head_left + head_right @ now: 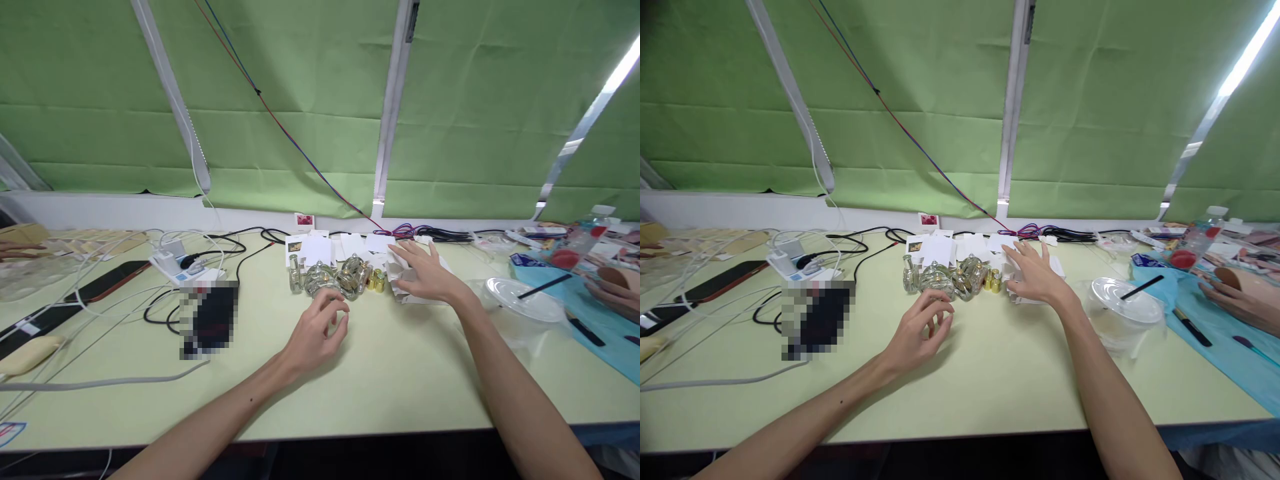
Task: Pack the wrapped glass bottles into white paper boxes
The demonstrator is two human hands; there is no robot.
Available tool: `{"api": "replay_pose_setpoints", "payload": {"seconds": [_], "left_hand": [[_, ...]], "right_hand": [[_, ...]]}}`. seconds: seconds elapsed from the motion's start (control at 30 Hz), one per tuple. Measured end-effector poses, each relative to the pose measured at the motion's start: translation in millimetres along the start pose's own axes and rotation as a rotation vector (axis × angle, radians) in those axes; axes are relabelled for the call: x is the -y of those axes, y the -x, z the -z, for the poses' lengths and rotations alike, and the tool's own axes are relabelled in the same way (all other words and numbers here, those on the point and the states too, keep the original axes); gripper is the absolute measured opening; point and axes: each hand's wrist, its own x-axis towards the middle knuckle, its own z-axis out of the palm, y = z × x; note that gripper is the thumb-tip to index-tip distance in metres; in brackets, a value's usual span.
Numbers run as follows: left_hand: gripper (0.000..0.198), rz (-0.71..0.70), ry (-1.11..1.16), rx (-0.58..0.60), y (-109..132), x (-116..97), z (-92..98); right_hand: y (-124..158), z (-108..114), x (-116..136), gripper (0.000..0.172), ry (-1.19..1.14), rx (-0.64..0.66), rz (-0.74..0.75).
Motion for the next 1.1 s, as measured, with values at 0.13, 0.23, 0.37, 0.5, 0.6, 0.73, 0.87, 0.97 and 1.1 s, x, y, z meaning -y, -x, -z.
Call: {"api": "replay_pose_setpoints", "payload": {"seconds": [0.13, 0.23, 0.37, 0.5, 0.6, 0.73, 0.87, 0.97, 1.1], "left_hand": [[0.01, 0.014, -0.012, 0.04, 2, 1, 0.8], [0.01, 0.027, -0.006, 0.078, 3, 2, 0.7], [0.01, 0.04, 0.009, 0.129, 4, 2, 1.0], [0.01, 0.052, 0.006, 0.164, 6, 1, 3.6], [0.01, 0.063, 0.001, 0.181, 7, -1, 6.2], [0.011, 0.071, -0.009, 0.176, 7, -3, 10.6], [0.011, 0.049, -0.019, 0.185, 7, -4, 15.4], [0.011, 0.048, -0.032, 0.195, 8, -4, 17.5], [0.013, 0.044, -0.037, 0.198, 9, -5, 18.1]], "right_hand": [[-4, 0, 18, 0.062, -0.125, -0.133, 0.097], [-10, -2, 39, 0.051, -0.207, -0.203, 0.171], [-28, -1, 68, 0.045, -0.26, -0.19, 0.241], [-62, 2, 91, 0.043, -0.296, -0.121, 0.16], [-95, 2, 105, 0.049, -0.304, -0.02, 0.079], [-135, -5, 123, 0.059, -0.3, 0.109, 0.009], [-159, -15, 141, 0.075, -0.29, 0.223, -0.081], [-169, -22, 153, 0.087, -0.285, 0.274, -0.109], [-176, -30, 163, 0.097, -0.271, 0.299, -0.116]]}}
